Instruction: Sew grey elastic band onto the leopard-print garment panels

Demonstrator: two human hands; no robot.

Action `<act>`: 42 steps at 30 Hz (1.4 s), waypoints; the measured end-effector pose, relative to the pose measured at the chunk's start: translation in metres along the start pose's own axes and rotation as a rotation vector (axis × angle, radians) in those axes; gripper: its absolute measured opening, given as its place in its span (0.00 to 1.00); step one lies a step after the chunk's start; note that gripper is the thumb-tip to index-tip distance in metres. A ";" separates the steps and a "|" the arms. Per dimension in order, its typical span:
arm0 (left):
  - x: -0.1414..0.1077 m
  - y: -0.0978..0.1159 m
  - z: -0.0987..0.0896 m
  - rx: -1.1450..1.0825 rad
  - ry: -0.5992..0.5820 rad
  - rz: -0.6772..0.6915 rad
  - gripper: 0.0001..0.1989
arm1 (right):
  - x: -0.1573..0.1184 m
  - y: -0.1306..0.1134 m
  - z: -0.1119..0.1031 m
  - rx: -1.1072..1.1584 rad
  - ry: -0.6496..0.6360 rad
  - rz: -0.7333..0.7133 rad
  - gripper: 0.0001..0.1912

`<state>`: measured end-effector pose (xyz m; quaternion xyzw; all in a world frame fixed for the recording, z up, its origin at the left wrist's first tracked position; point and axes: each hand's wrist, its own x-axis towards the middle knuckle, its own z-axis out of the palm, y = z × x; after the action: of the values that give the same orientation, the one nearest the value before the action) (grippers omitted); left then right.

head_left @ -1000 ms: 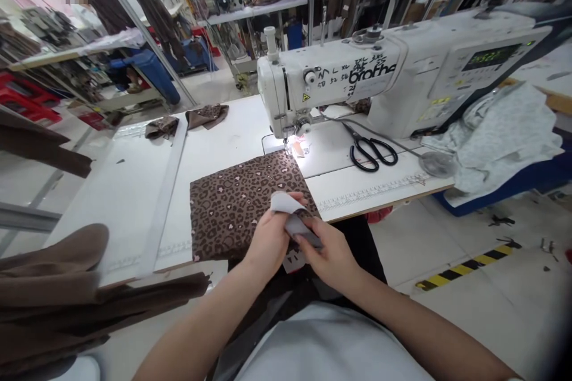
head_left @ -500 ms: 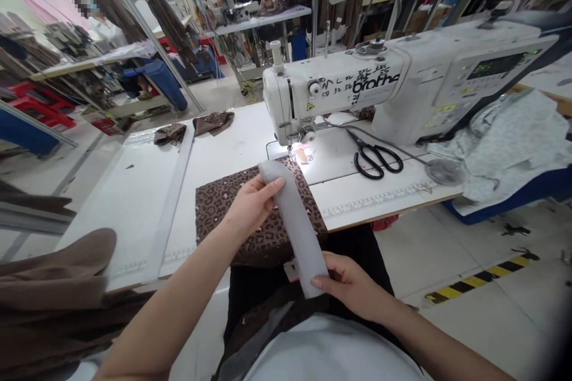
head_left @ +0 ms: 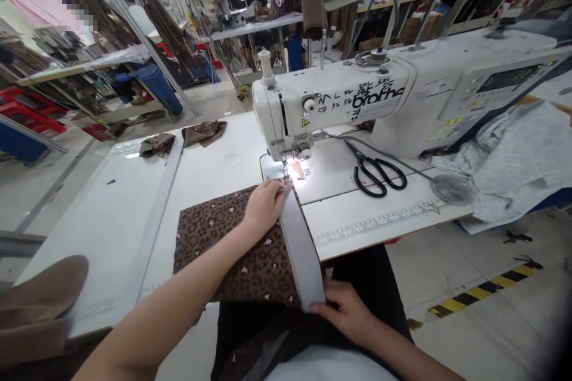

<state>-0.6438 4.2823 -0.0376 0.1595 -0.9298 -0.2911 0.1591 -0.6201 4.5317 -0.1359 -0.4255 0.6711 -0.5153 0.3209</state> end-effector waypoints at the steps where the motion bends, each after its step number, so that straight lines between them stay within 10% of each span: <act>1: -0.004 0.000 -0.002 0.014 -0.024 0.006 0.08 | -0.005 0.004 0.004 0.002 -0.026 -0.001 0.20; 25: 0.012 -0.009 -0.009 -0.073 -0.070 -0.193 0.07 | 0.003 0.023 0.012 -0.019 -0.071 0.004 0.21; 34: -0.002 -0.002 -0.007 0.229 -0.124 0.240 0.10 | 0.003 0.022 0.011 -0.065 -0.073 -0.027 0.19; 42: -0.025 -0.003 -0.007 0.160 -0.217 0.184 0.24 | 0.015 0.008 0.003 -0.092 -0.080 -0.025 0.18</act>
<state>-0.6179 4.2861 -0.0390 0.0533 -0.9724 -0.2159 0.0704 -0.6261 4.5180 -0.1440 -0.4684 0.6754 -0.4702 0.3214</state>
